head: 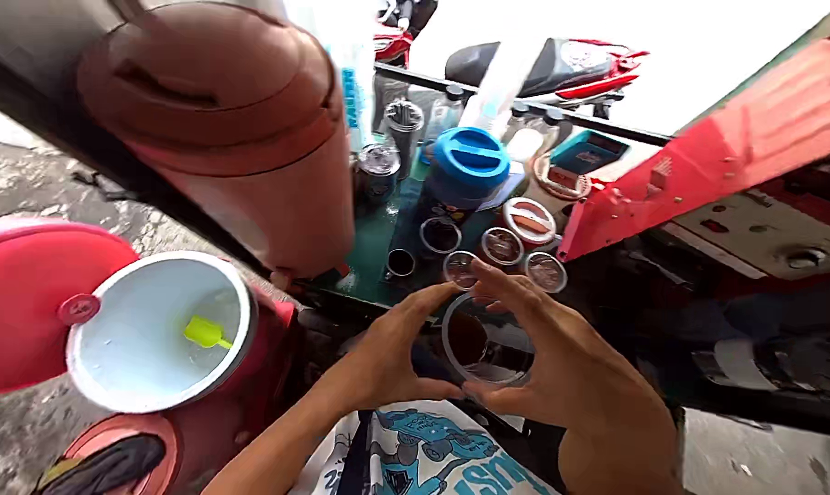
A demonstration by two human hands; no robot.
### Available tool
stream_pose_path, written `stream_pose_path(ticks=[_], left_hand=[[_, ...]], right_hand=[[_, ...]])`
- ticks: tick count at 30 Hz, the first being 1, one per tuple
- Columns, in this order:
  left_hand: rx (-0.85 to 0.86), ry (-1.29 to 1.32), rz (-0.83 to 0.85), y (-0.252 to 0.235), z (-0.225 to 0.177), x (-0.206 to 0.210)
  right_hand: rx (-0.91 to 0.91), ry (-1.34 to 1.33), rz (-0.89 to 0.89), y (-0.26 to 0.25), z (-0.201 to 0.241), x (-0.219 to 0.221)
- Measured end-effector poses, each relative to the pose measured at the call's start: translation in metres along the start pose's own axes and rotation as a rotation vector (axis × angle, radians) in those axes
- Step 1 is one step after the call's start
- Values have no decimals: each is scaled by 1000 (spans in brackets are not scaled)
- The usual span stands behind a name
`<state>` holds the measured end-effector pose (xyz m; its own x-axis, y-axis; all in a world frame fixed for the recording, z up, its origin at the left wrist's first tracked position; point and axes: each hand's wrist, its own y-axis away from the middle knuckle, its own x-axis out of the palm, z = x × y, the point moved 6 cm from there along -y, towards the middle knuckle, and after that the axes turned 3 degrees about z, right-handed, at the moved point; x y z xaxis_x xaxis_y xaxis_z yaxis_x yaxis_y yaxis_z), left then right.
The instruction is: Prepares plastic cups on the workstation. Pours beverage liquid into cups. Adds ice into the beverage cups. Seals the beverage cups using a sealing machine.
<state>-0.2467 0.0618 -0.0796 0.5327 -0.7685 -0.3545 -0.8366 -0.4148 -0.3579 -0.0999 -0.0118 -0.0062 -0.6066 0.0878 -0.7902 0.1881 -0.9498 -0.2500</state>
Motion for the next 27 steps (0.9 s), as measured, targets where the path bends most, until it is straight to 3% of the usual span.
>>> stream_pose_path(ticks=[7, 9, 12, 14, 16, 18, 20, 22, 24, 27], left_hand=[[-188, -81, -913, 158, 8, -103], [-220, -145, -1076, 206, 17, -135], [-275, -227, -1255, 283, 45, -171], [-289, -294, -1349, 332, 67, -189], [-301, -369, -1427, 375, 87, -204], [-318, -407, -1492, 410, 106, -215], [-324, -392, -1550, 434, 128, -223], [-327, -367, -1580, 451, 151, -229], [-345, -339, -1589, 463, 170, -230], [-388, -320, -1607, 471, 190, -228]], right_hand=[[-341, -97, 258, -139, 116, 153], [-455, -150, 355, -173, 147, 196], [-475, -513, 546, -237, 162, 272], [-242, -707, 670, -287, 143, 360], [166, -672, 821, -319, 105, 483], [506, -484, 996, -314, 59, 615], [731, -265, 1178, -283, 25, 711], [841, -174, 1272, -253, 15, 765], [861, -171, 1249, -234, 19, 803], [780, -103, 1195, -229, 26, 827]])
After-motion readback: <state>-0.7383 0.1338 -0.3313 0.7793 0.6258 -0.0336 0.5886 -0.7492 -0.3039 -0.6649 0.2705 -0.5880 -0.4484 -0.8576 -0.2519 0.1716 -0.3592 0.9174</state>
